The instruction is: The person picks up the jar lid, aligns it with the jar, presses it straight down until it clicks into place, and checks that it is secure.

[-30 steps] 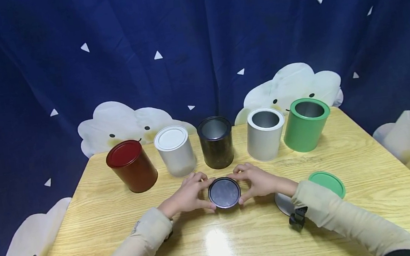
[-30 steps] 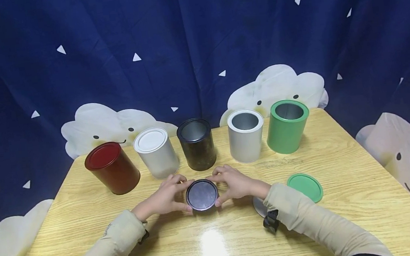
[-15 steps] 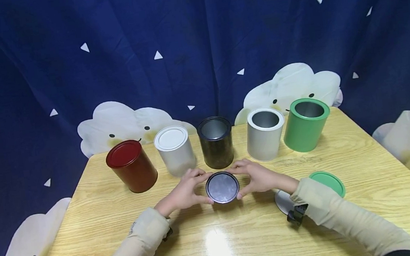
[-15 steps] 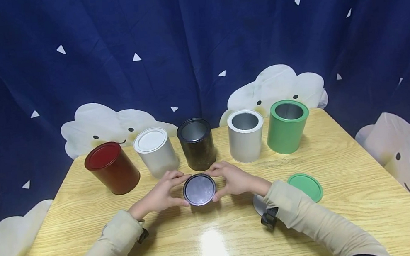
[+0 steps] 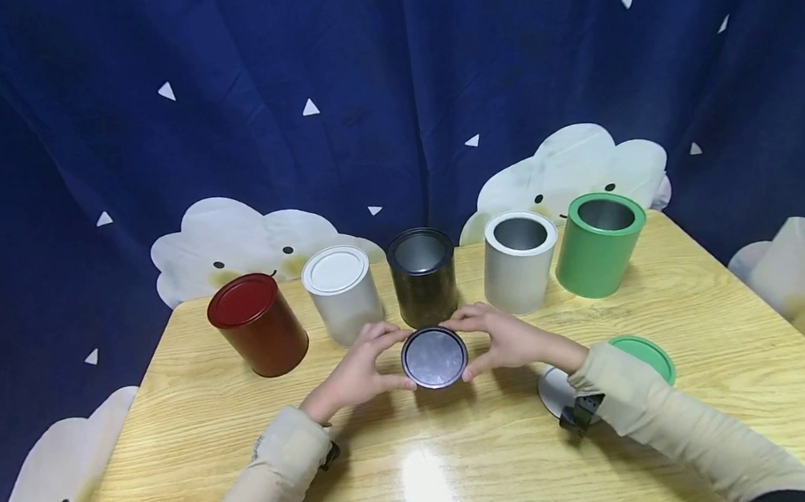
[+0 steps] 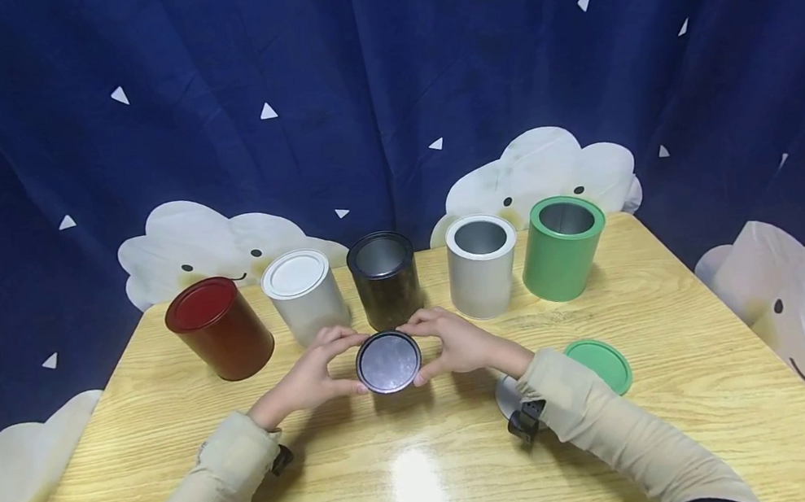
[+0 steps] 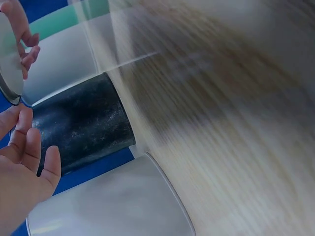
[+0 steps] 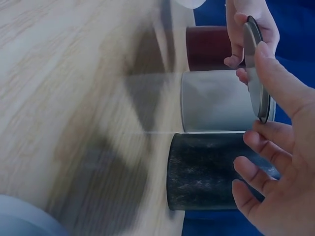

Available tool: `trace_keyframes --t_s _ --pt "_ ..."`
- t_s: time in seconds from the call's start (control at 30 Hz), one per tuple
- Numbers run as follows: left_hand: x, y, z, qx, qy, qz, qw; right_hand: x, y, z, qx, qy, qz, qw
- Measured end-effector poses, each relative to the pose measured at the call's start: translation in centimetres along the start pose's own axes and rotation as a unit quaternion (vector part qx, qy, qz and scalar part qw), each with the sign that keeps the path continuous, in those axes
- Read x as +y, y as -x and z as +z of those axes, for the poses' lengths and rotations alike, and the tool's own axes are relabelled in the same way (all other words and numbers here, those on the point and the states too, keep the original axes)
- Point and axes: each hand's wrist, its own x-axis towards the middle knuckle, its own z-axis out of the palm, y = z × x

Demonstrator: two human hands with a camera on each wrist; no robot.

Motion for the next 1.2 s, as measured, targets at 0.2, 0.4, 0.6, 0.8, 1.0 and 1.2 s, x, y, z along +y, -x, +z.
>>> trace_keyframes --t_s 0.2,0.4,0.6,0.8,1.0,1.2 --pt "0.0 -0.2 -0.2 0.019 0.006 0.002 0.9998 0.0 -0.4 -0.6 0.001 -0.010 0.000 1.0000" --pt "0.1 -0.4 -0.4 0.051 0.020 0.000 0.9985 -0.1 -0.7 -1.2 0.018 -0.023 -0.002 0.9996" --pt "0.0 -0.6 -0.5 0.078 0.024 0.006 0.9967 -0.2 -0.7 -1.7 0.025 -0.025 0.013 0.9993" --pt "0.1 -0.9 -0.6 0.082 0.035 0.021 0.9958 -0.1 -0.7 -1.9 0.034 -0.036 0.020 0.9985" --pt "0.7 -1.5 -0.7 0.085 0.033 0.011 0.9957 -0.1 -0.7 -2.3 0.049 -0.038 0.016 0.9979" --pt "1.1 -2.2 -0.9 0.096 0.026 0.006 0.9950 -0.1 -1.0 -2.8 0.058 -0.033 0.017 0.9976"
